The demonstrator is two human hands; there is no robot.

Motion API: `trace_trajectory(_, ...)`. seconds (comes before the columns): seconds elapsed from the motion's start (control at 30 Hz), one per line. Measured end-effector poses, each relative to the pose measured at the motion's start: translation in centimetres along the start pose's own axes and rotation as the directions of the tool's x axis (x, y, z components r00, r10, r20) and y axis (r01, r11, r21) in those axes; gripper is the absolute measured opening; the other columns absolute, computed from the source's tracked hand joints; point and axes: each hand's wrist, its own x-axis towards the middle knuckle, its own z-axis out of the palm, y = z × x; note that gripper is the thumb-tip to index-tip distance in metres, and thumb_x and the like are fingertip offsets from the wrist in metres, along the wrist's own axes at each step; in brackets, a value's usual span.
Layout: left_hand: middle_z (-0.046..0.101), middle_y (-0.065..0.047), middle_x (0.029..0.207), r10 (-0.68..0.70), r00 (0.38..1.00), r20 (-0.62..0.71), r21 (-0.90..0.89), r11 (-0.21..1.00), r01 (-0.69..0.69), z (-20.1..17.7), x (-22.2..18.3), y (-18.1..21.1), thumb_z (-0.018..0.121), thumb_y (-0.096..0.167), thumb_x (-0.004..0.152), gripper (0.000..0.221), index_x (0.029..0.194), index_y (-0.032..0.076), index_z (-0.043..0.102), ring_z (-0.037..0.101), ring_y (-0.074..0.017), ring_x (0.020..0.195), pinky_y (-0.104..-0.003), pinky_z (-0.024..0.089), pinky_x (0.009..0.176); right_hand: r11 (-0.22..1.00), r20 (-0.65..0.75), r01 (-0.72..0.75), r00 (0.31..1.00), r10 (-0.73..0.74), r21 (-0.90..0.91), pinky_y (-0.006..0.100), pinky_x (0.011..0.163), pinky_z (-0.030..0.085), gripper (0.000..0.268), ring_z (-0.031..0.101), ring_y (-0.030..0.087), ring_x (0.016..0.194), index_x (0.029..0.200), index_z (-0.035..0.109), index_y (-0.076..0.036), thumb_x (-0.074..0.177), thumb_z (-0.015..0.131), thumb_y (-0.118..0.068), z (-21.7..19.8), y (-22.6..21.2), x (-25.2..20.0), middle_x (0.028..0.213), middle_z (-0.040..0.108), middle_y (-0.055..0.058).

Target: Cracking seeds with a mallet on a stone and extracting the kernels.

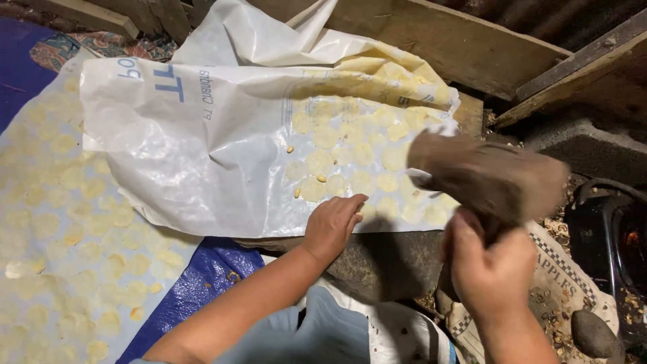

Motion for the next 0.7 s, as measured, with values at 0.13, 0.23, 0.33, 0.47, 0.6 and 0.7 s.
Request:
trace_trajectory(0.13, 0.067, -0.011, 0.102, 0.035, 0.999, -0.018, 0.01, 0.999, -0.035, -0.6, 1.1, -1.0, 0.061, 0.028, 0.1, 0.04, 0.137, 0.012, 0.055, 0.066, -0.0331, 0.096, -0.045, 0.054, 0.08, 0.745, 0.194, 0.058, 0.949, -0.247, 0.665, 0.013, 0.042, 0.052, 0.029, 0.064, 0.007, 0.051, 0.109, 0.051, -0.023, 0.089, 0.059, -0.043, 3.0, 6.1, -2.3, 0.077, 0.065, -0.01)
trace_trajectory(0.23, 0.066, -0.015, 0.11, 0.086, 0.991, -0.098, 0.142, 0.987, -0.072, -3.5, 1.9, -3.4, 0.072, 0.019, 0.093, 0.039, 0.131, 0.012, 0.061, 0.065, -0.0372, 0.103, -0.047, 0.053, 0.083, 0.976, 0.012, -0.031, 0.999, 0.035, -0.217, 0.063, 0.075, 0.052, 0.043, 0.067, 0.051, 0.094, 0.103, 0.075, 0.001, 0.071, 0.08, -0.026, 9.4, 10.1, -4.2, 0.087, 0.072, 0.03)
trace_trajectory(0.33, 0.061, -0.007, 0.116, -0.066, 0.986, -0.156, 0.083, 0.993, 0.08, -6.5, 3.1, -5.1, 0.077, 0.013, 0.083, 0.036, 0.119, 0.009, 0.07, 0.057, -0.0292, 0.105, -0.042, 0.047, 0.092, 0.876, 0.367, -0.072, 0.889, 0.274, -0.478, 0.052, 0.066, 0.06, 0.057, 0.074, 0.044, 0.08, 0.14, 0.045, -0.004, 0.094, 0.059, -0.034, 11.0, 11.9, -2.1, 0.096, 0.074, 0.024)
trace_trajectory(0.47, 0.064, -0.007, 0.106, -0.019, 0.999, -0.047, 0.077, 0.997, 0.022, -6.1, 1.0, -6.5, 0.067, 0.03, 0.099, 0.02, 0.113, 0.017, 0.071, 0.062, -0.0334, 0.105, -0.045, 0.052, 0.089, 0.899, 0.379, -0.18, 0.861, 0.34, -0.399, 0.052, 0.065, 0.055, 0.051, 0.073, 0.045, 0.081, 0.101, 0.066, -0.005, 0.092, 0.063, -0.056, 7.3, 7.8, -0.4, 0.072, 0.071, 0.023)
trace_trajectory(0.6, 0.062, -0.002, 0.108, -0.127, 0.992, -0.027, 0.049, 0.991, 0.128, -5.9, 1.4, -7.0, 0.069, 0.04, 0.095, 0.025, 0.115, 0.025, 0.071, 0.06, -0.0293, 0.11, -0.045, 0.05, 0.093, 0.894, 0.247, -0.233, 0.906, 0.342, -0.384, 0.064, 0.08, 0.054, 0.057, 0.068, 0.052, 0.1, 0.123, 0.056, -0.006, 0.09, 0.064, -0.053, 6.6, 4.9, -0.5, 0.096, 0.071, 0.034)
trace_trajectory(0.7, 0.06, 0.002, 0.102, -0.231, 0.973, -0.019, 0.048, 0.972, 0.232, -5.3, 1.9, -6.2, 0.073, 0.038, 0.091, 0.015, 0.103, 0.028, 0.073, 0.059, -0.0254, 0.105, -0.042, 0.047, 0.092, 0.826, 0.351, -0.159, 0.85, 0.394, -0.541, 0.057, 0.084, 0.06, 0.067, 0.072, 0.045, 0.103, 0.138, 0.048, -0.003, 0.094, 0.055, -0.053, 12.6, 11.3, -2.7, 0.105, 0.072, 0.03)
